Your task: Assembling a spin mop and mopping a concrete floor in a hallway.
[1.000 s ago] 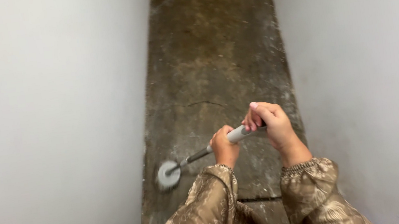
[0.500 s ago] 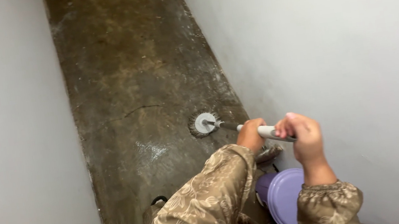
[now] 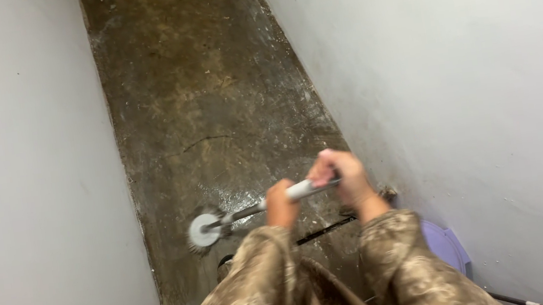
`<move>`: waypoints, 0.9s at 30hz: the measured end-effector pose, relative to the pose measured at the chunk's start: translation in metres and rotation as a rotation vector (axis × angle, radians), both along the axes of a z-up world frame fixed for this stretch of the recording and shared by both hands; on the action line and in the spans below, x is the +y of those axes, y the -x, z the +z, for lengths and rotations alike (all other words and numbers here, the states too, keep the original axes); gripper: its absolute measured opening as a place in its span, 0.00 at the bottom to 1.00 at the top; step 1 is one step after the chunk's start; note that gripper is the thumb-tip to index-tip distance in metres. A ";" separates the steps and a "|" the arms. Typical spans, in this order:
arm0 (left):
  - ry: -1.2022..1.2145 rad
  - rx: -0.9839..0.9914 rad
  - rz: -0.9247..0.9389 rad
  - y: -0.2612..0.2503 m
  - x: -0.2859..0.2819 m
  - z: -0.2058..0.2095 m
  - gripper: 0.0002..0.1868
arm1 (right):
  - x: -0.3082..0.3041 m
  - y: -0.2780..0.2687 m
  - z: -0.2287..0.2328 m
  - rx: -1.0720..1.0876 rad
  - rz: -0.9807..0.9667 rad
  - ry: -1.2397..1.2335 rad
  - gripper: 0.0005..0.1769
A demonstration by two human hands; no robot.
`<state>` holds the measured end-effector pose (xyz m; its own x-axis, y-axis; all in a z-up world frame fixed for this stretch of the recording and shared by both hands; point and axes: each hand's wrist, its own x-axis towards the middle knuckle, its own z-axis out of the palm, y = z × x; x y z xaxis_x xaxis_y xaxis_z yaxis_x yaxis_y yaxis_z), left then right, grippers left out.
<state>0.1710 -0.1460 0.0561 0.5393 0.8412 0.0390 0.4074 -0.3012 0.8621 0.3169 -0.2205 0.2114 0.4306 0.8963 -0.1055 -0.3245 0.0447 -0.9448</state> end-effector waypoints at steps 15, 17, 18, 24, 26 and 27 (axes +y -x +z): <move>0.197 -0.294 -0.377 -0.095 -0.066 0.049 0.14 | -0.084 -0.039 0.080 -0.264 -0.180 0.152 0.22; 0.208 -0.348 -0.459 -0.125 -0.090 0.054 0.14 | -0.109 -0.039 0.093 -0.314 -0.283 0.140 0.23; 0.212 -0.402 -0.522 -0.138 -0.103 0.057 0.14 | -0.121 -0.038 0.101 -0.363 -0.368 0.122 0.24; 0.232 -0.403 -0.736 -0.161 -0.145 0.043 0.11 | -0.160 -0.007 0.090 -0.629 -0.619 0.227 0.23; 0.239 -0.338 -0.762 -0.145 -0.148 0.064 0.10 | -0.177 -0.001 0.076 -0.508 -0.657 0.086 0.23; 0.237 -0.280 -0.777 -0.136 -0.147 0.075 0.10 | -0.183 0.004 0.070 -0.392 -0.681 -0.063 0.23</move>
<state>0.3074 -0.2932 0.1313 0.9625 0.2402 0.1261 -0.0764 -0.2058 0.9756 0.3128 -0.4038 0.2811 0.8825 0.4207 0.2104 0.1505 0.1714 -0.9736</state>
